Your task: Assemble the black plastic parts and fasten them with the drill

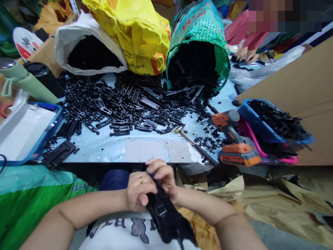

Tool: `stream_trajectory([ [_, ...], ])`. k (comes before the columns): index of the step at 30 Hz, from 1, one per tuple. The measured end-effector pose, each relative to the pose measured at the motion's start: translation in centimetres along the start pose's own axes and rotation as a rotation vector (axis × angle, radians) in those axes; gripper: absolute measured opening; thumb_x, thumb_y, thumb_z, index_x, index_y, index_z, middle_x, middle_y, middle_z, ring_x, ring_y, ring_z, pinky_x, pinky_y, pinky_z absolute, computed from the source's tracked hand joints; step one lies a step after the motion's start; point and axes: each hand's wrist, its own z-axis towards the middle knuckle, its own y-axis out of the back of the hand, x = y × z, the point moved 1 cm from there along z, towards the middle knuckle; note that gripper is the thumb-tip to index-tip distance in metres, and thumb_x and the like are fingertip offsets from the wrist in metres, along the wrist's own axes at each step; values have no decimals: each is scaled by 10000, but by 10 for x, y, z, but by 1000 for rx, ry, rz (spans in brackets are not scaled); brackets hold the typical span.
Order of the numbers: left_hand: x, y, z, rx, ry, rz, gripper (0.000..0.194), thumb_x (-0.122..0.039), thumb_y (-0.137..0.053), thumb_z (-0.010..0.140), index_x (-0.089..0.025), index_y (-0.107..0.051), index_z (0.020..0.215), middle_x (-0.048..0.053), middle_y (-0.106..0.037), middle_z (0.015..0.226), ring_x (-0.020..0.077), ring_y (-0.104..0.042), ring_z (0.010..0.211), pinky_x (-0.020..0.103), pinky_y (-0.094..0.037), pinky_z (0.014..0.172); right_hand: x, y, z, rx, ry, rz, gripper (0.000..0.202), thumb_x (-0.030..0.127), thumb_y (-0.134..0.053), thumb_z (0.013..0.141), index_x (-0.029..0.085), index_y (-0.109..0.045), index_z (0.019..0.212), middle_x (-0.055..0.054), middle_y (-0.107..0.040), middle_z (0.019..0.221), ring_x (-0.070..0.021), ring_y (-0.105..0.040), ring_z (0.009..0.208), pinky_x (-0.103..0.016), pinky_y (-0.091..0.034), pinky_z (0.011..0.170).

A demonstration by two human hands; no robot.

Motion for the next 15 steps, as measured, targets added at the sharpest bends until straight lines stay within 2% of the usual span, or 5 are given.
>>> stream_trajectory([
  [2,15,-4,-5,-41,-77,144,576,-500,-123,938,-196,-608,1005,77,-664,769,173,-634,761,298,-498,639,-13,-17,12,-231,-182,-27,464,591,-215,871,265,-534,960,-120,-503,1101,-267,-514,1052,-457,-456,823],
  [5,51,-5,-12,7,-192,443,692,-589,-92,900,-163,-542,1208,117,-667,906,212,-623,889,325,-490,709,-54,-3,49,-377,-141,43,439,445,-119,926,240,-460,1111,-128,-454,1219,-239,-464,1143,-448,-416,905],
  [8,97,-5,-12,253,-74,802,703,-672,-248,842,-172,-556,1228,120,-661,850,216,-615,766,315,-454,654,-115,39,106,-214,-80,-204,331,427,-315,921,196,-510,1056,-121,-501,1215,-242,-428,1161,-413,-354,965],
  [11,143,-2,3,489,155,993,706,-662,-350,818,-128,-558,1231,158,-643,832,247,-595,763,328,-425,636,-173,76,164,-67,-286,-554,298,314,-348,939,137,-526,1100,-128,-534,1179,-227,-427,1111,-353,-337,938],
  [15,185,2,47,525,339,1089,749,-647,-392,810,-46,-516,1239,215,-613,935,314,-555,901,360,-415,678,-209,89,220,17,-364,-705,268,250,-478,889,97,-541,1099,-163,-557,1126,-258,-441,1058,-390,-335,903],
])
